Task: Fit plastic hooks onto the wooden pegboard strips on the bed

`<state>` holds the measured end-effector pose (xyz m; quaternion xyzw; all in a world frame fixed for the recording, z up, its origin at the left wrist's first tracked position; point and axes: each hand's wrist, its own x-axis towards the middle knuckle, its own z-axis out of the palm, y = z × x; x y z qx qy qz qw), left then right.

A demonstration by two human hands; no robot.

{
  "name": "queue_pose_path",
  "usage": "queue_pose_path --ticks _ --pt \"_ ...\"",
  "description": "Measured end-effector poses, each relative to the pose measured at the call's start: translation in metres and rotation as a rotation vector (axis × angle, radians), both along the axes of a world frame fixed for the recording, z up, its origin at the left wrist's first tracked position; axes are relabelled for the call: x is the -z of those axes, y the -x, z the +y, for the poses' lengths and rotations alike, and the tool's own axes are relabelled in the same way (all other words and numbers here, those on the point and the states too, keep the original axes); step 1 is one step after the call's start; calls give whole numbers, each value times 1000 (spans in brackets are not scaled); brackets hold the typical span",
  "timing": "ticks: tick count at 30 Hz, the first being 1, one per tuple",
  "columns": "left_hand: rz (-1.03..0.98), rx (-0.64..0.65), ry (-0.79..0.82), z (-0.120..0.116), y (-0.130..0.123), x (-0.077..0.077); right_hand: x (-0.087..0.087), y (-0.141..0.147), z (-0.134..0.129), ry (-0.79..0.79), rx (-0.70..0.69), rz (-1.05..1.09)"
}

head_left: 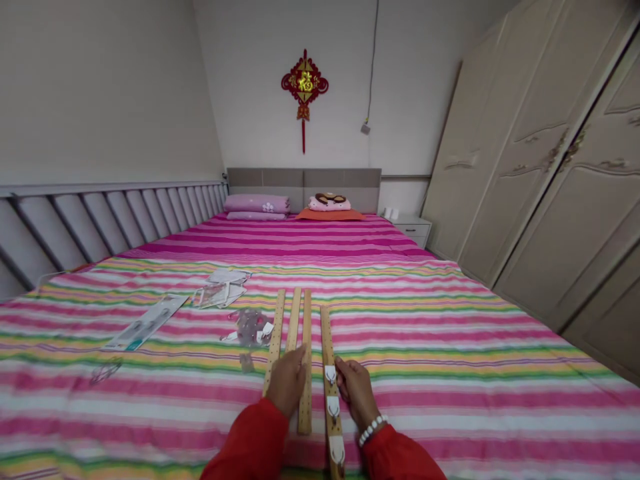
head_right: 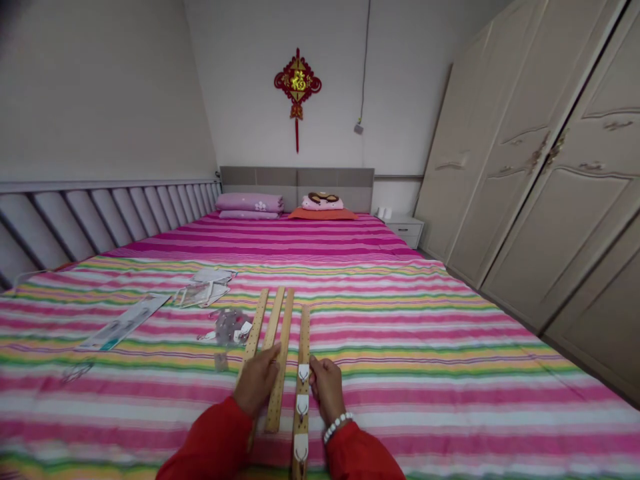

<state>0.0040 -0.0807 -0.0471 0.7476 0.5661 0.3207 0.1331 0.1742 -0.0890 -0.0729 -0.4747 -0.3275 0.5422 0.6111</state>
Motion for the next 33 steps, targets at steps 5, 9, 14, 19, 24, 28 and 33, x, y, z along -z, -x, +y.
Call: queue_pose_path --ticks 5,9,14,19,24,28,33 --pt "79 -264 -134 41 66 -15 2 -1 1 32 -16 57" --pt "243 -349 -106 52 90 -19 3 0 2 28 -13 75" --pt "371 -364 -50 54 87 -20 1 0 2 35 -13 69" --pt "330 -391 -49 52 87 -20 3 -1 3 40 -18 70" --pt "8 -310 -119 42 93 -19 4 -2 3 34 -33 75" --pt "-410 -274 -52 30 90 -23 3 -2 2 15 -31 81" --pt "-699 -98 193 14 64 -36 5 -2 4 -3 -31 121"
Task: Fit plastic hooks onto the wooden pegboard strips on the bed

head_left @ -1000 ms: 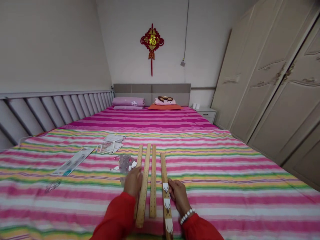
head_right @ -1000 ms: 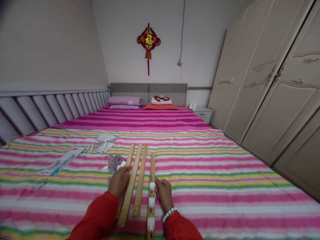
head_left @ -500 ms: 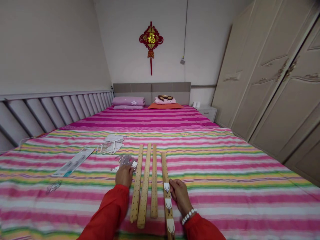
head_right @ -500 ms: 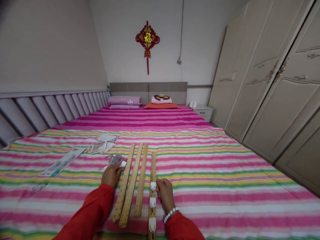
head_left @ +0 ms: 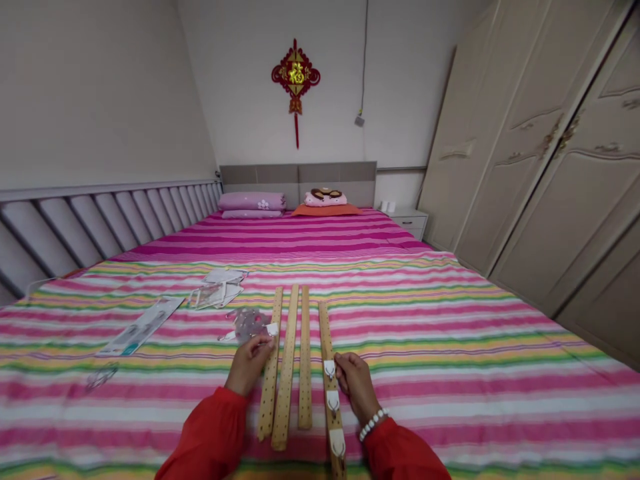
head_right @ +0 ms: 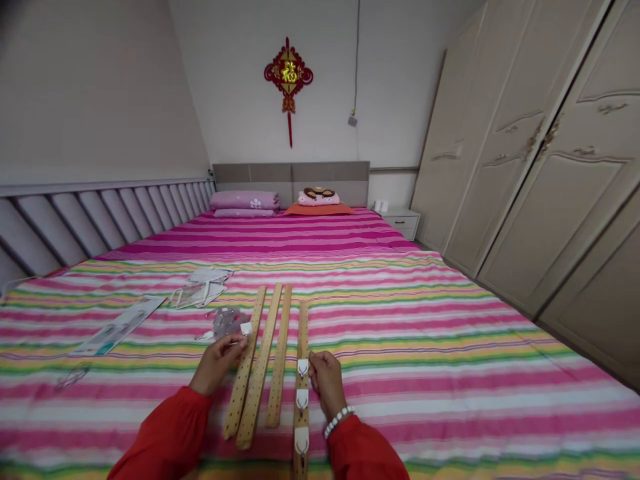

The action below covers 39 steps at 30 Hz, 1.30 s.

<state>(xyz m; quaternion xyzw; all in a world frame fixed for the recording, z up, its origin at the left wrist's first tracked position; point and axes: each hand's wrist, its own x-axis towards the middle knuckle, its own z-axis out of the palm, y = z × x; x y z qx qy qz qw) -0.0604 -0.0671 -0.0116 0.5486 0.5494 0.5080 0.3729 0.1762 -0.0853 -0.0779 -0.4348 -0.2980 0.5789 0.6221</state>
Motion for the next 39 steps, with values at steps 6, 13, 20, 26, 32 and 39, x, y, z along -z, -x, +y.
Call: queue_pose_path --ticks 6,13,20,26,32,39 --pt "-30 221 35 -17 -54 0 1 -3 1 -16 -1 94" --pt "-127 306 106 -18 -106 14 -11 -8 -7 -72 -14 156" --pt "-97 314 172 -12 -121 17 -11 -10 -9 -68 -15 191" --pt "-9 308 115 -13 -123 18 -7 -11 -6 -75 -39 238" --pt "110 325 29 -12 -126 17 -7 -10 -7 -80 -10 228" --pt "-20 308 107 -4 -123 21 -9 -8 -3 -48 36 195"
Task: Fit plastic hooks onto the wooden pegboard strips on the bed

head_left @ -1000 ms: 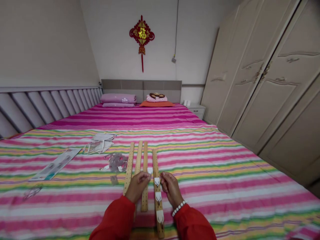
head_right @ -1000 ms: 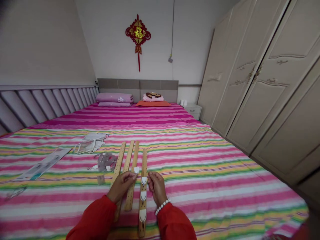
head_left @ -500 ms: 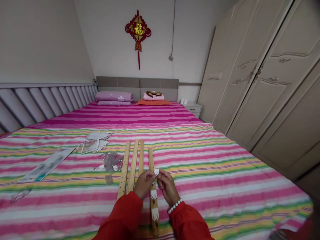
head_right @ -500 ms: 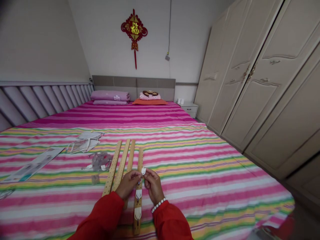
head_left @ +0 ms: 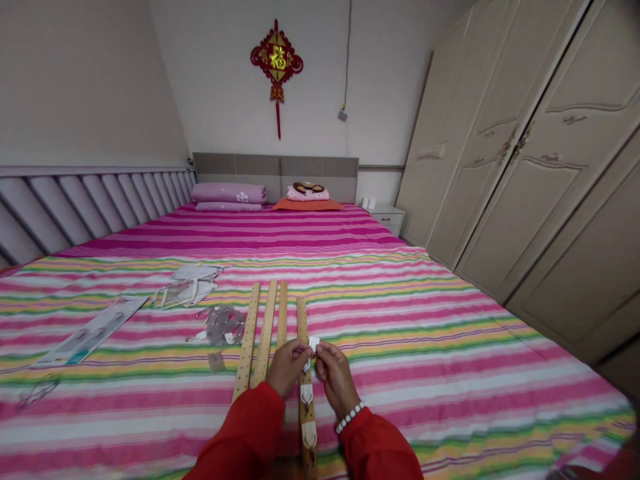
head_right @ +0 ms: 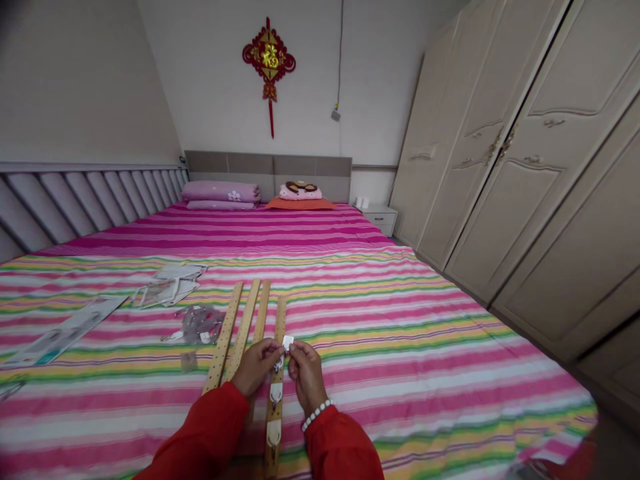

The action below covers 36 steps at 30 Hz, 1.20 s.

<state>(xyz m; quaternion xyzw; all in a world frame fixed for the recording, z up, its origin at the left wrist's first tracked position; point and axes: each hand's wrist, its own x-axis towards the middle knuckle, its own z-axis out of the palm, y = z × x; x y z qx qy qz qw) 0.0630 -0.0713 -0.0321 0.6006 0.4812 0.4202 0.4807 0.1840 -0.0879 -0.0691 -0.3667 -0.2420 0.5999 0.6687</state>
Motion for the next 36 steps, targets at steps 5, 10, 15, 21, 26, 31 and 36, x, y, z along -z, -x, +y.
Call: queue_pose_path --ticks 5,10,15,21,26,31,36 --pt "-97 -140 31 22 5 7 -9 5 12 7 9 -63" --pt "-112 -158 72 37 7 13 -12 10 21 61 -16 -144" --pt "-20 -200 63 38 6 17 -10 11 24 125 -1 -151" --pt "181 -266 7 40 4 21 -8 11 30 170 -12 -152" --pt "240 -255 -20 40 2 27 -6 11 33 208 -2 -153" --pt "231 -216 -53 39 2 26 -5 11 35 230 3 -153" --pt "388 -200 -145 38 2 23 -5 12 36 231 14 -159"
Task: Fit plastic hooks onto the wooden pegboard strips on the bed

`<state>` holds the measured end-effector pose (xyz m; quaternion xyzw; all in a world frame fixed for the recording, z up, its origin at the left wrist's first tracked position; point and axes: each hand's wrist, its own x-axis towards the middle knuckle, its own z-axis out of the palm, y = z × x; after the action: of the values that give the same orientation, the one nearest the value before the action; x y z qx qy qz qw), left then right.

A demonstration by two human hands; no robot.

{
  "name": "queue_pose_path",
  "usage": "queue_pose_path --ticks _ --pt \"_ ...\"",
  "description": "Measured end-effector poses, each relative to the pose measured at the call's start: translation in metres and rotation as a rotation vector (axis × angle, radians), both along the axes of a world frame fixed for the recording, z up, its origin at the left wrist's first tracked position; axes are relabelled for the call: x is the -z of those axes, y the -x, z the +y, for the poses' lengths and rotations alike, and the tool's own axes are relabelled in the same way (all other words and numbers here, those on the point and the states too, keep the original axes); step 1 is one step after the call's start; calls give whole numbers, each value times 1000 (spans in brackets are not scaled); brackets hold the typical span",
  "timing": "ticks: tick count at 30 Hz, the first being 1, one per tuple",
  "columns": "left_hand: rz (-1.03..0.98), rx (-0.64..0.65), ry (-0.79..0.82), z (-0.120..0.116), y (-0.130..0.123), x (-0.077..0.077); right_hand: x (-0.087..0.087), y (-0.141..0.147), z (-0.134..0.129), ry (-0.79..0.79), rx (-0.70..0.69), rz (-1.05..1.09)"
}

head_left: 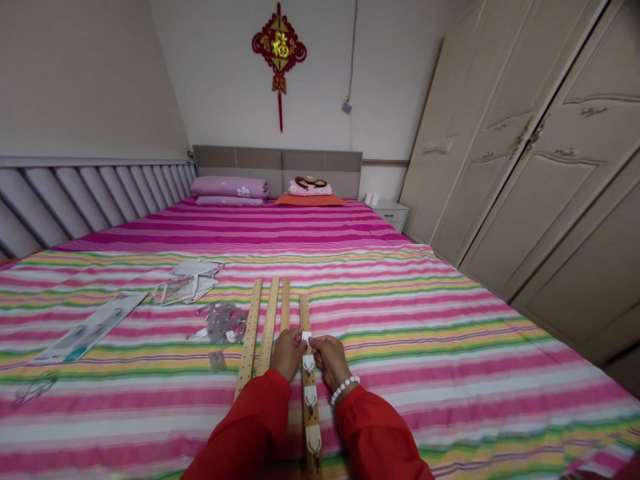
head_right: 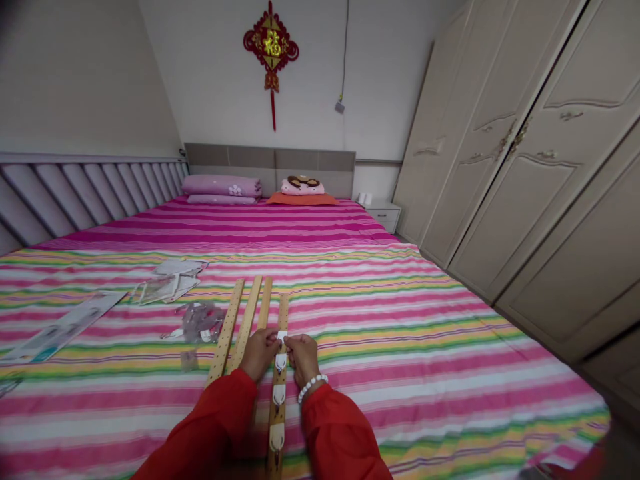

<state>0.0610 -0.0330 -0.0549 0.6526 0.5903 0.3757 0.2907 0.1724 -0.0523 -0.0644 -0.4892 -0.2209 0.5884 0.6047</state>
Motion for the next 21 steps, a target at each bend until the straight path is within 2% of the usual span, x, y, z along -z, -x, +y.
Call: queue_pose_path --ticks 9,14,21 --pt "85 20 -37 -5 2 -5 1 2 0 4 16 -2" --pt "123 58 1 -6 2 -10 1 1 0 -1 27 2" --pt "100 38 -3 -4 2 -6 4 1 0 -11 18 15"
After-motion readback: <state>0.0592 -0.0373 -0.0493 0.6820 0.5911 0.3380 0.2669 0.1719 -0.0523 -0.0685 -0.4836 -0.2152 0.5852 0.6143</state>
